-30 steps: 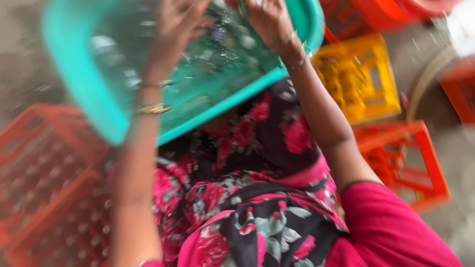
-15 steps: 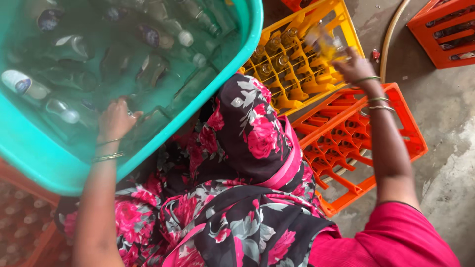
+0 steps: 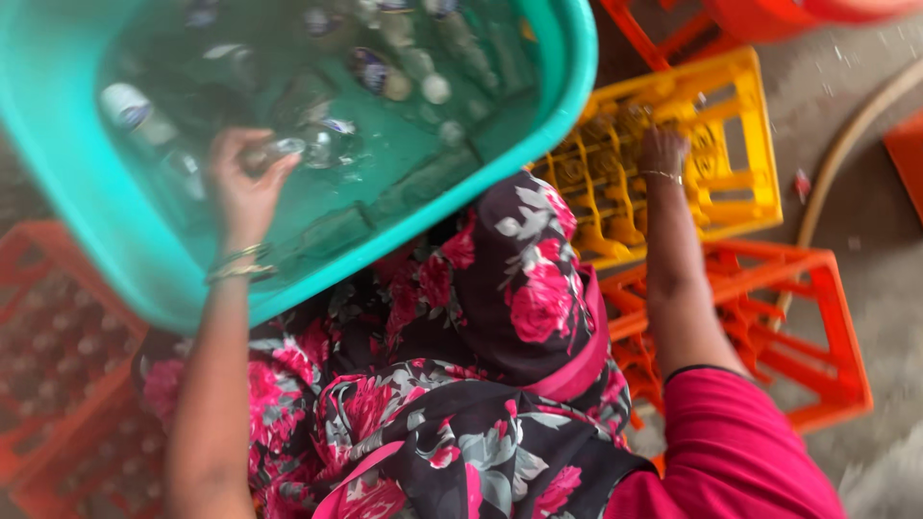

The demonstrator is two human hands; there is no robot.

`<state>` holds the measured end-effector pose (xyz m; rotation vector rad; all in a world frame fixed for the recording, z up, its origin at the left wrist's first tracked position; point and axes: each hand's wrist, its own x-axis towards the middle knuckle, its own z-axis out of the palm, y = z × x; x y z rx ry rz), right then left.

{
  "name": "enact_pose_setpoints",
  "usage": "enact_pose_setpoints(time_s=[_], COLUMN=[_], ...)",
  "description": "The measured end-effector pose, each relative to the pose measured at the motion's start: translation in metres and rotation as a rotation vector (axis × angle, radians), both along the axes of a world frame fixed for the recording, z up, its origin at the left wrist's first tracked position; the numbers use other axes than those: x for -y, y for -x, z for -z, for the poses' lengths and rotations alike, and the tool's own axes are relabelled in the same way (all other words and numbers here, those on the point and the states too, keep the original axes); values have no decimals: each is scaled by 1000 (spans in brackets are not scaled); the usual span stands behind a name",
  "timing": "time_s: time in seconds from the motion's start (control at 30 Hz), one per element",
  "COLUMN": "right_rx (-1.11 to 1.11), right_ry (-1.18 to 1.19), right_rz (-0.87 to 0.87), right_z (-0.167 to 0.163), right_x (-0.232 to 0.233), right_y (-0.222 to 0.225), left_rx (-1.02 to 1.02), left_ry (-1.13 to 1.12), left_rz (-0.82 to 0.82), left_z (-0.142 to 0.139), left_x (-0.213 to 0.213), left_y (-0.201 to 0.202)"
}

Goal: The person washes clear plastic bottles by hand in a green tub filled with water. They repeatedly pick up bottles, rinse them, and place them into a yellow crate.

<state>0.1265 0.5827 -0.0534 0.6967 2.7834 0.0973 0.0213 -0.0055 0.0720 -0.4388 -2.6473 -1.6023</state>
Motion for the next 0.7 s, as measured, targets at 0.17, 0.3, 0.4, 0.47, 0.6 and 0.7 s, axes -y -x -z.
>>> enact_pose_setpoints(time_s=[0.17, 0.3, 0.4, 0.47, 0.6, 0.7], right_rx=[60, -165, -388, -638, -936, -441], right_ry=[101, 113, 617, 409, 344, 942], right_rz=[76, -37, 172, -124, -820, -475], right_z=[16, -25, -102, -157, -226, -221], right_x=[-6, -53, -69, -46, 73, 178], right_y=[-12, -25, -23, -13, 46, 74], left_rx=[-20, -151, -358, -553, -425, -627], left_ry=[62, -173, -266, -136, 357, 221], left_rz=[-88, -192, -232, -293, -281, -279], left_z=[-26, -54, -83, -99, -106, -104], left_x=[-31, -29, -30, -33, -53, -56], left_y=[-3, -16, -34, -35, -3, 2])
